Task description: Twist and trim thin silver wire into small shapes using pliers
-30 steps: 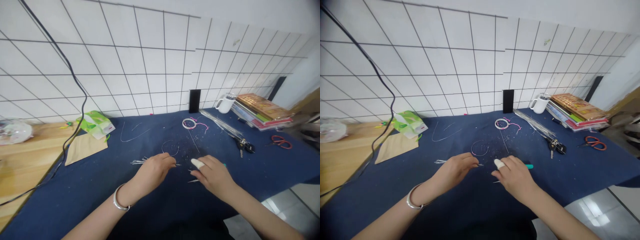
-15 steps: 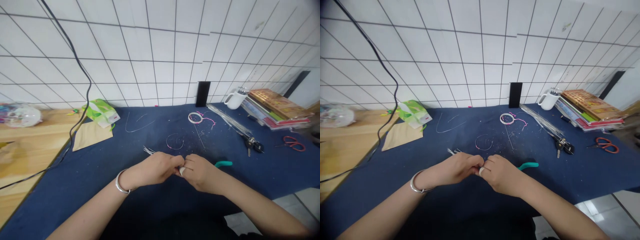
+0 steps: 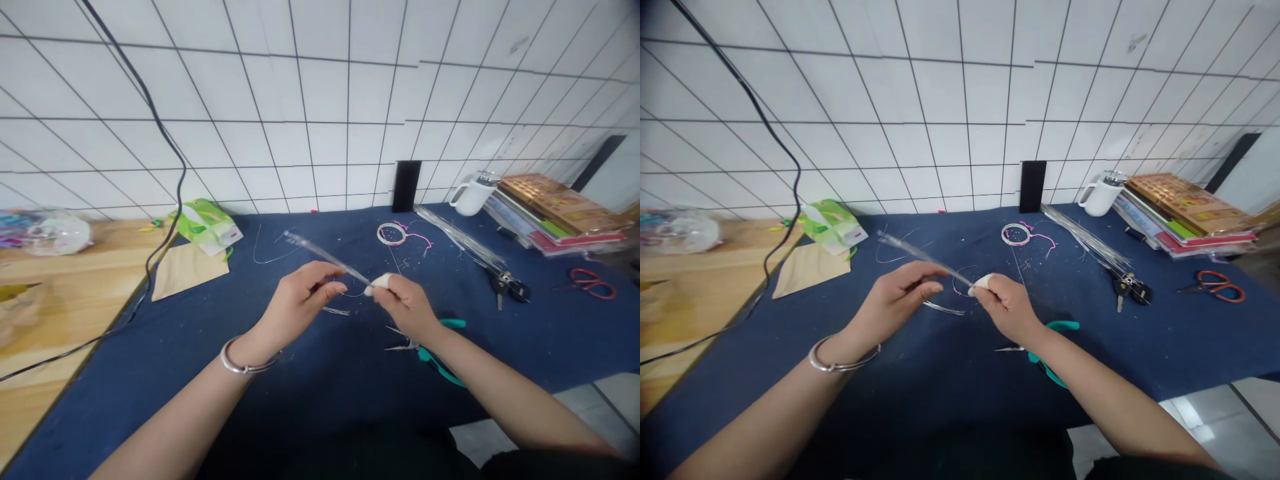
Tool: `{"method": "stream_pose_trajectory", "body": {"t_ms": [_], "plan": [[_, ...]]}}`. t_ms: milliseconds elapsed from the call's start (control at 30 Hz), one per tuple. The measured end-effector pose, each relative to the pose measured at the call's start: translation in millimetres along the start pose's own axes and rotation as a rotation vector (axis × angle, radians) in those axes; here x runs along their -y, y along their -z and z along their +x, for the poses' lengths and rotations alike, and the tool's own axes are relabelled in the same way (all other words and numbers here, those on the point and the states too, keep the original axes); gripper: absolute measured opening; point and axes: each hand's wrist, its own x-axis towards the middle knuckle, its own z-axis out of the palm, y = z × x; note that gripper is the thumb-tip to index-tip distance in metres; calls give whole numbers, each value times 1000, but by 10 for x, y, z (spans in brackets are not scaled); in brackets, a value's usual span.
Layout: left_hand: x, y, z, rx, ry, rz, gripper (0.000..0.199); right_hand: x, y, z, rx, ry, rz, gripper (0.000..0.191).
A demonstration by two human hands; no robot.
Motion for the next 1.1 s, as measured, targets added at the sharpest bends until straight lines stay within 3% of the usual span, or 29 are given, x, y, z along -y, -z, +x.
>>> {"method": "stream_pose_trajectory", "body": {"t_ms": [67,200,367,533,633,800,967,1100], "plan": [[-15,-34,19,72,98,-214,18,42,-72,-18,93,4,72,18],[2,-106,-10,172,123,-440,20,23,-219,-30,227,15,188,21],[8,66,-105,197,-30,-224,19,-72,-260,-9,410,43,110,21],[45,353,-324,113,-11,8,15,-152,-129,3,386,-35,11,31],[230,294,-526,101,88,56,14,-194,-57,-4,412,-25,-16,23],[571,24,-751,118,125,92,16,-236,-19,-11,458,18,-55,19],[640,-14,-726,59,121,112,14,-247,3,-3,473,40,-83,20],[683,-23,-727,79,113,115,15,-273,1,2,490,57,-90,21]]}}
